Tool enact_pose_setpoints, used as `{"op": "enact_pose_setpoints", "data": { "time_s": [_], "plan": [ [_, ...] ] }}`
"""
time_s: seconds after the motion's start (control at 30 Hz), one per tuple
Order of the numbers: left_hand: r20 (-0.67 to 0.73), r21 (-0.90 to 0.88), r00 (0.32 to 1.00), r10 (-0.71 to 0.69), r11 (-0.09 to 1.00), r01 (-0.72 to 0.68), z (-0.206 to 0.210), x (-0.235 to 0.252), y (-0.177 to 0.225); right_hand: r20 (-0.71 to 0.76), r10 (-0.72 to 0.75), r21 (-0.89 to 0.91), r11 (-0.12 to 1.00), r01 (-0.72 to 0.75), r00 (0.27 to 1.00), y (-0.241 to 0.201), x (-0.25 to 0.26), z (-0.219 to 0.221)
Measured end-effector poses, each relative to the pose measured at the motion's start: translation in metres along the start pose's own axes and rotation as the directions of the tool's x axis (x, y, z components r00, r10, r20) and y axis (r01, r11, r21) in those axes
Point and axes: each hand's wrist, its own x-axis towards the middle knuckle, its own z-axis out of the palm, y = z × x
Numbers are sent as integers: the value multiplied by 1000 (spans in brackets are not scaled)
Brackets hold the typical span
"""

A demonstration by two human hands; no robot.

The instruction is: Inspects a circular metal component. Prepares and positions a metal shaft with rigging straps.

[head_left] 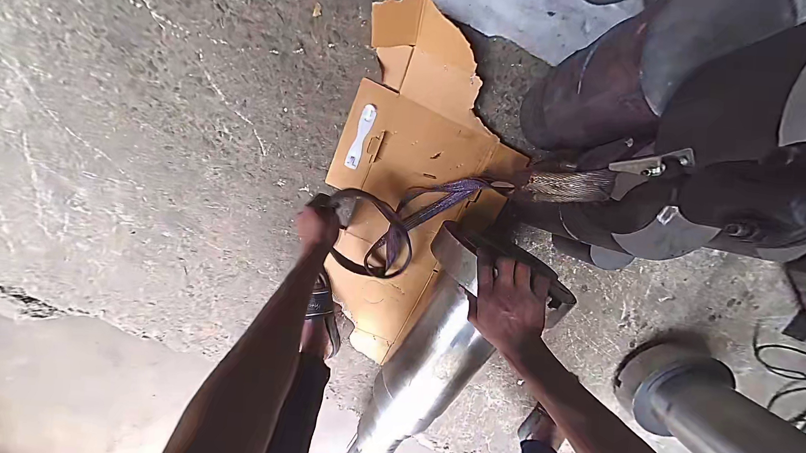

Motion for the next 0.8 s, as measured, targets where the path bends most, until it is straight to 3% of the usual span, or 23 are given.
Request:
{"op": "enact_pose_setpoints", "data": {
  "time_s": [0.07,0.13,0.2,0.3,0.37,0.43,0.53,0.67,0.8],
  "plan": [
    [-163,-371,977,-135,926,66,-57,-11,-36,64,12,12,1000,-13,998,-20,14,-8],
    [-166,-747,913,-372,652,130,-110,-23,-70,114,31,52,998,-37,993,-42,36,-14],
    [-101,-911,835,-541,388,141,-154,-46,-106,188,37,107,993,-58,982,-67,53,-19],
    [-102,-983,815,-570,185,6,-189,-81,-138,313,39,133,988,-84,949,-104,88,-21],
    [-170,-975,838,-519,211,-67,-202,-104,-141,356,26,107,992,-68,934,-127,103,-23],
    [-240,-953,919,-313,254,-163,-216,-119,-140,390,14,134,988,-71,921,-143,110,-35],
    [-353,-904,932,-81,287,-318,-235,-122,-129,408,-7,183,980,-74,913,-146,97,-59],
    [-394,-891,916,-78,277,-360,-262,-109,-112,140,-104,88,992,92,985,-141,90,-44],
    [-369,-911,918,-147,255,-326,-286,-98,-112,261,-95,15,995,94,961,-178,111,-44]
  ]
}}
